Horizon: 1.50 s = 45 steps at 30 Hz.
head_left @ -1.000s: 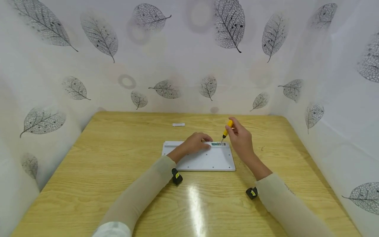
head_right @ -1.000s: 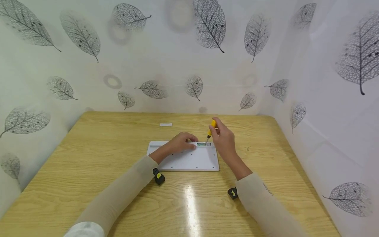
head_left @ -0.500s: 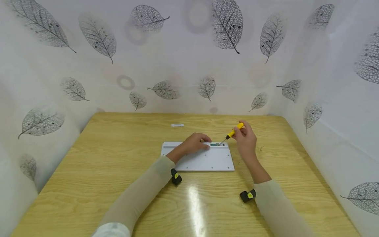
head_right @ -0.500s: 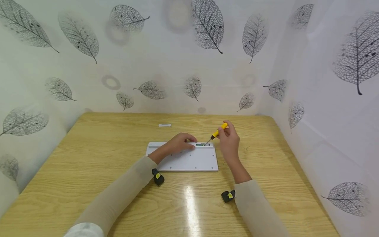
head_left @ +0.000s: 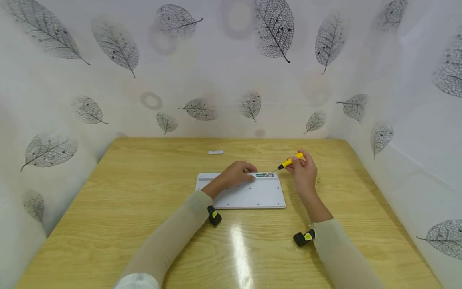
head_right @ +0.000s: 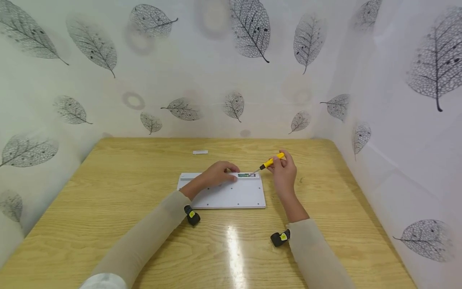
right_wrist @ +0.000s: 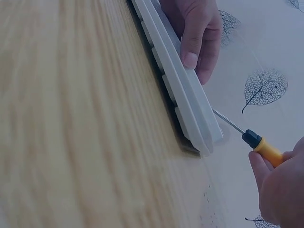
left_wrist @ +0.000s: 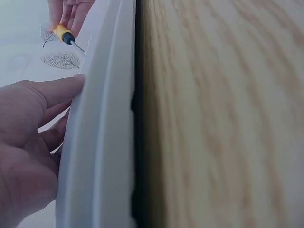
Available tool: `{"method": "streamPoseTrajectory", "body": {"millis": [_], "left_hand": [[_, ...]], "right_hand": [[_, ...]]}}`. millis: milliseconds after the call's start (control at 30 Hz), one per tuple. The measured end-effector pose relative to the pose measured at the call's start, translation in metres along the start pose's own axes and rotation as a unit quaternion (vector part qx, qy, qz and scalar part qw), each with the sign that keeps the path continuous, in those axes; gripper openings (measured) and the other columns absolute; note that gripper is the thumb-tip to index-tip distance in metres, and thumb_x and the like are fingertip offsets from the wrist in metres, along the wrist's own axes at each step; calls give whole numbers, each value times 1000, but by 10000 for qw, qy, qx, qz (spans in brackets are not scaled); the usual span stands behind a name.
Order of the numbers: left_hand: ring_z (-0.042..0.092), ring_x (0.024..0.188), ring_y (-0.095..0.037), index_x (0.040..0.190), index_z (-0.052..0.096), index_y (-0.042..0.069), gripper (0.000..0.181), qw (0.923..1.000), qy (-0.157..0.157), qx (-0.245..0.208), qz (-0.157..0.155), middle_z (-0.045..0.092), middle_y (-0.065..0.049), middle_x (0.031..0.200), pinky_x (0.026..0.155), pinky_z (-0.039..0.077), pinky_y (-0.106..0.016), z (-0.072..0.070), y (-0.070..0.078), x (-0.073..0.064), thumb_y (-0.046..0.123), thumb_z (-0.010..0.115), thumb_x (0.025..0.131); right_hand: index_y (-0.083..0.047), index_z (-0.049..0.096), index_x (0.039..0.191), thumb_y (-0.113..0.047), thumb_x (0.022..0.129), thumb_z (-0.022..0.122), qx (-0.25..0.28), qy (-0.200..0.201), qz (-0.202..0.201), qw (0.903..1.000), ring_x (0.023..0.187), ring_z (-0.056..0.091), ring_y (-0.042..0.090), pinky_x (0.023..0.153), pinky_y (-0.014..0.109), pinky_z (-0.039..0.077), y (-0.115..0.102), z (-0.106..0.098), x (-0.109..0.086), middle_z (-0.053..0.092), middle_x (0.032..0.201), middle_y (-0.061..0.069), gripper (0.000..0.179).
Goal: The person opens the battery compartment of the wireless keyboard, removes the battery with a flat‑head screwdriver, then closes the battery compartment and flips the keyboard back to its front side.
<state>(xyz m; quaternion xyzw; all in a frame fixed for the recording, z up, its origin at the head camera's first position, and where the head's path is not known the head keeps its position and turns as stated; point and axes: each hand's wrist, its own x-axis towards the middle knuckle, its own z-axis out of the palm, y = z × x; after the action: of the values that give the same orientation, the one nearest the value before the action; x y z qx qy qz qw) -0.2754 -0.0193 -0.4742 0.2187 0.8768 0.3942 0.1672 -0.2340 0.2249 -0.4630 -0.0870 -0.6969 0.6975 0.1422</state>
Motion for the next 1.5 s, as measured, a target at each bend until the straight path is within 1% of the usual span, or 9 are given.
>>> {"method": "streamPoseTrajectory", "body": {"millis": [133,300,467,600,700,900,1067,1333,1500], "left_hand": [[60,108,-14,124,71,21,30,10000,25,-28,-1,67,3,122,93,50,-36,0,-2,1,28,72,94],[59,106,-14,123,71,22,30,10000,48,-48,-6,67,4,121,92,50,-36,0,-3,1,28,72,94],[59,106,-14,122,72,22,29,10000,51,-76,-31,68,4,120,92,50,-37,-1,-3,1,27,73,94],[59,106,-14,123,71,22,29,10000,38,-72,-35,67,4,120,92,50,-37,-2,-3,1,27,72,94],[59,106,-15,124,71,22,30,10000,34,-69,-30,67,4,121,92,50,-37,-3,-2,1,26,72,94],[59,106,-14,123,71,22,29,10000,48,-45,-10,68,4,120,93,50,-37,-2,-2,1,26,73,94],[59,106,-14,123,71,22,29,10000,59,-15,16,68,4,120,93,50,-37,0,-2,2,26,72,94],[59,108,-14,123,71,21,29,10000,14,-46,-57,68,3,121,95,49,-38,-1,0,1,26,72,95],[59,108,-14,123,71,22,29,10000,-9,-73,-57,67,4,121,96,49,-38,0,1,1,26,72,95]], "right_hand": [[-12,47,145,-18,104,56,170,86,107,9998,88,70,13,82,24,58,0,0,-1,61,125,29,42],[-13,49,143,-18,104,56,282,180,39,9994,87,69,13,82,24,58,0,2,-1,63,123,27,40],[-12,51,141,-16,103,57,418,283,-193,9985,87,71,12,81,24,58,0,4,-1,63,120,26,39],[-11,51,142,-16,103,57,322,278,-460,9980,88,72,12,80,23,58,-1,4,-1,63,120,29,40],[-10,51,142,-16,103,57,244,228,-571,9978,89,72,11,80,23,58,-2,4,-1,62,119,31,40],[-10,50,143,-16,103,56,146,258,-497,9983,89,71,10,80,23,58,-3,4,-2,61,120,31,40],[-11,50,143,-16,104,56,75,343,-427,9985,88,70,10,81,22,58,-3,3,-3,63,118,26,40],[-12,49,142,-16,104,56,319,222,-252,9989,89,71,11,81,23,58,-1,1,-1,63,118,25,39],[-12,48,142,-16,103,56,236,171,-272,9992,94,70,13,81,23,58,-1,-1,0,64,112,15,40]]}}
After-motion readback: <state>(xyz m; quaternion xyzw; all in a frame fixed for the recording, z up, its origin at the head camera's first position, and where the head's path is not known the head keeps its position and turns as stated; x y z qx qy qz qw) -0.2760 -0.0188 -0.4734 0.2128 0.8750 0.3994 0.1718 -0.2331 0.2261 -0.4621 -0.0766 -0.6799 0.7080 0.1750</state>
